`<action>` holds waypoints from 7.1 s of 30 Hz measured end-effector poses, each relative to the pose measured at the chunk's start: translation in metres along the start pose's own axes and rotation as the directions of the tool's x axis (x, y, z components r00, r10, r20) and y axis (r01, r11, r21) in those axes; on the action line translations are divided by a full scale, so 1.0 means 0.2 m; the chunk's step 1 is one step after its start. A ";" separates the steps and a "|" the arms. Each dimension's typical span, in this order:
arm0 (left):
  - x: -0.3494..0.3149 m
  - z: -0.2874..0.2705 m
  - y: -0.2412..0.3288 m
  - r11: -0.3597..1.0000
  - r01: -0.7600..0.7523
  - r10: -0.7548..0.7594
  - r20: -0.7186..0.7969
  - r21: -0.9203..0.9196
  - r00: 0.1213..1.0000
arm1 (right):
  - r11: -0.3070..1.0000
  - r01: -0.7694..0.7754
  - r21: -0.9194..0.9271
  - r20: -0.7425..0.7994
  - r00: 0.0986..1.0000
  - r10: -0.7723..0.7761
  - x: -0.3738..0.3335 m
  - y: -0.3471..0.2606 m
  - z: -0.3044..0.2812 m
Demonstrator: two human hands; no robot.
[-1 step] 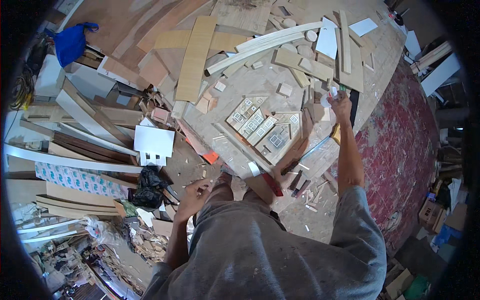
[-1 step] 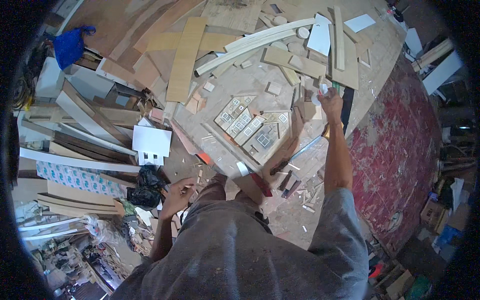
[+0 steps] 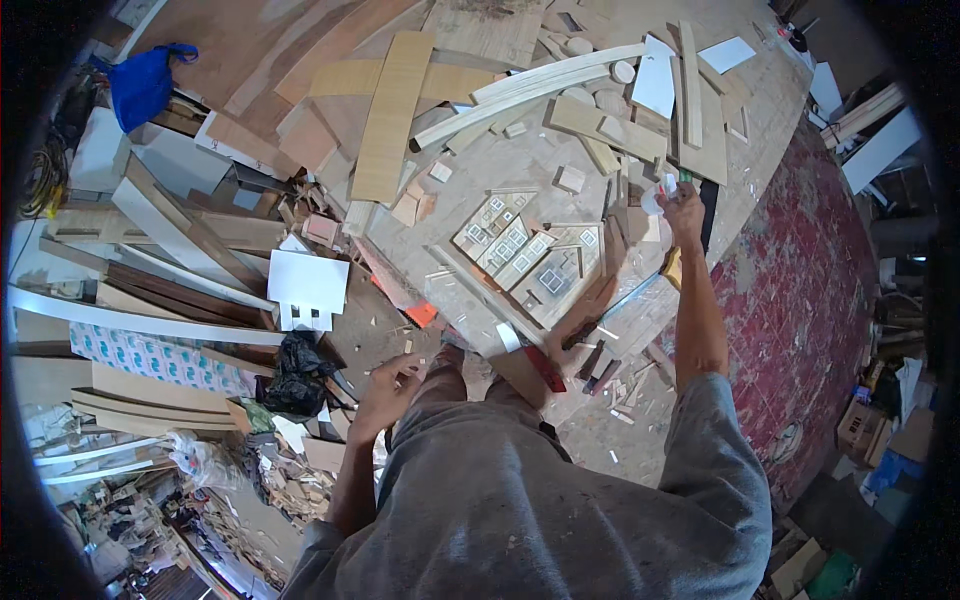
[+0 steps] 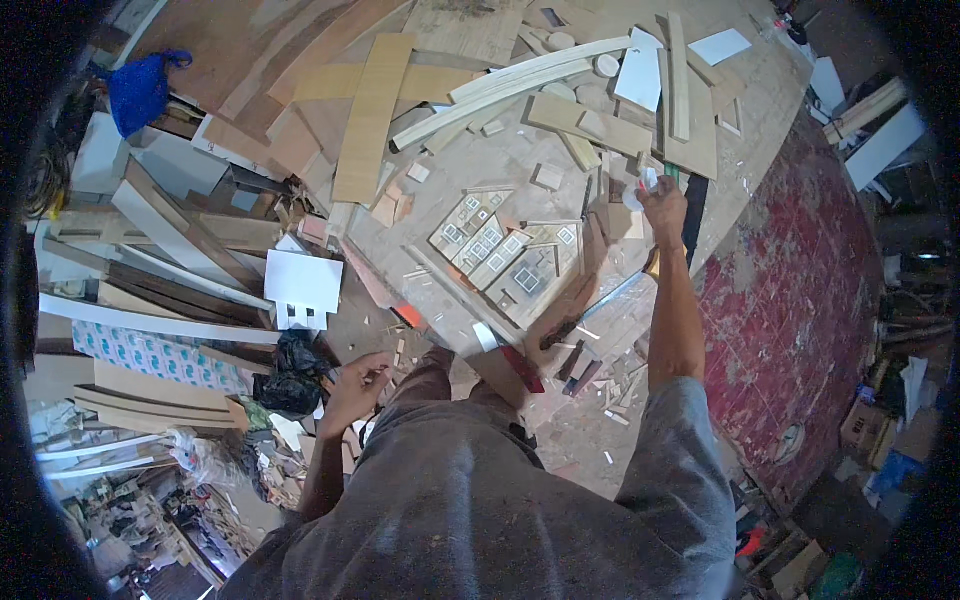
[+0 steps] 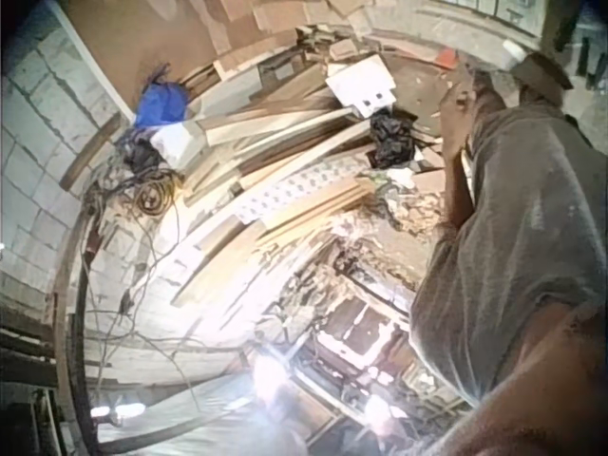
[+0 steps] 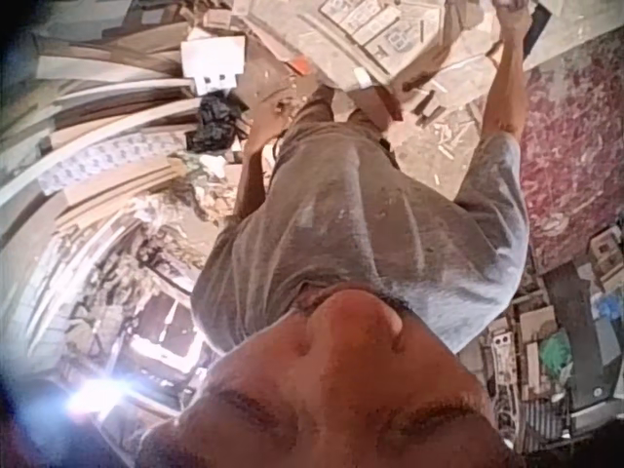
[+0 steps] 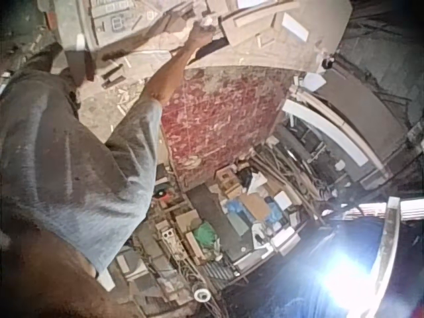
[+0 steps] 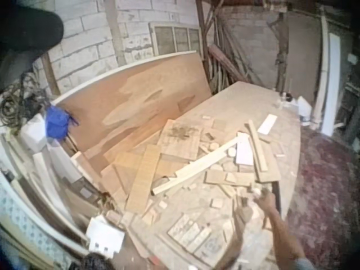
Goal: Applying glue and attaching small wooden pieces to assemble a model house.
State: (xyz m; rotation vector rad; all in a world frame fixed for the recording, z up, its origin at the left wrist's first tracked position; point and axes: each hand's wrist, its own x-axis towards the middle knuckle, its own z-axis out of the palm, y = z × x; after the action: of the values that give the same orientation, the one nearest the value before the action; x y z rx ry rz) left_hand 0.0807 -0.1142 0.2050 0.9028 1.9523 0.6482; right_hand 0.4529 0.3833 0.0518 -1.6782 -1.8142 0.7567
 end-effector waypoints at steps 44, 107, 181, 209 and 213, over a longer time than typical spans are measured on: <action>0.61 1.25 0.42 0.734 -0.676 0.644 0.383 -0.066 0.662 | 0.988 -0.140 -0.069 -0.060 0.989 0.136 -1.90 -0.69 -0.43; 0.89 0.99 -0.14 0.712 0.278 -0.296 0.084 -0.645 0.951 | 0.967 -0.217 -0.133 -0.030 0.976 0.215 -1.40 -0.03 -0.40; 0.37 -0.20 0.05 0.725 -0.178 0.390 0.183 -0.666 0.902 | 0.819 0.101 0.564 0.234 0.932 -0.276 -1.72 -1.37 0.08; 0.34 -0.30 0.05 0.724 -0.194 0.452 0.242 -0.662 0.859 | 0.874 0.323 0.363 0.133 0.910 -0.391 -1.82 -1.50 0.02; 0.33 -0.31 0.12 0.738 -0.143 0.426 0.292 -0.659 0.856 | 0.874 0.200 0.443 0.152 0.944 -0.293 -1.90 -1.50 0.00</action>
State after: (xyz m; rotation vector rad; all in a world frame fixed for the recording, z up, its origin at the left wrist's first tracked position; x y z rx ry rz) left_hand 0.0109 -0.0544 0.2202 0.8373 1.0824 1.0954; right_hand 0.2729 -0.0146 0.2605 -1.0923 -1.7969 1.1548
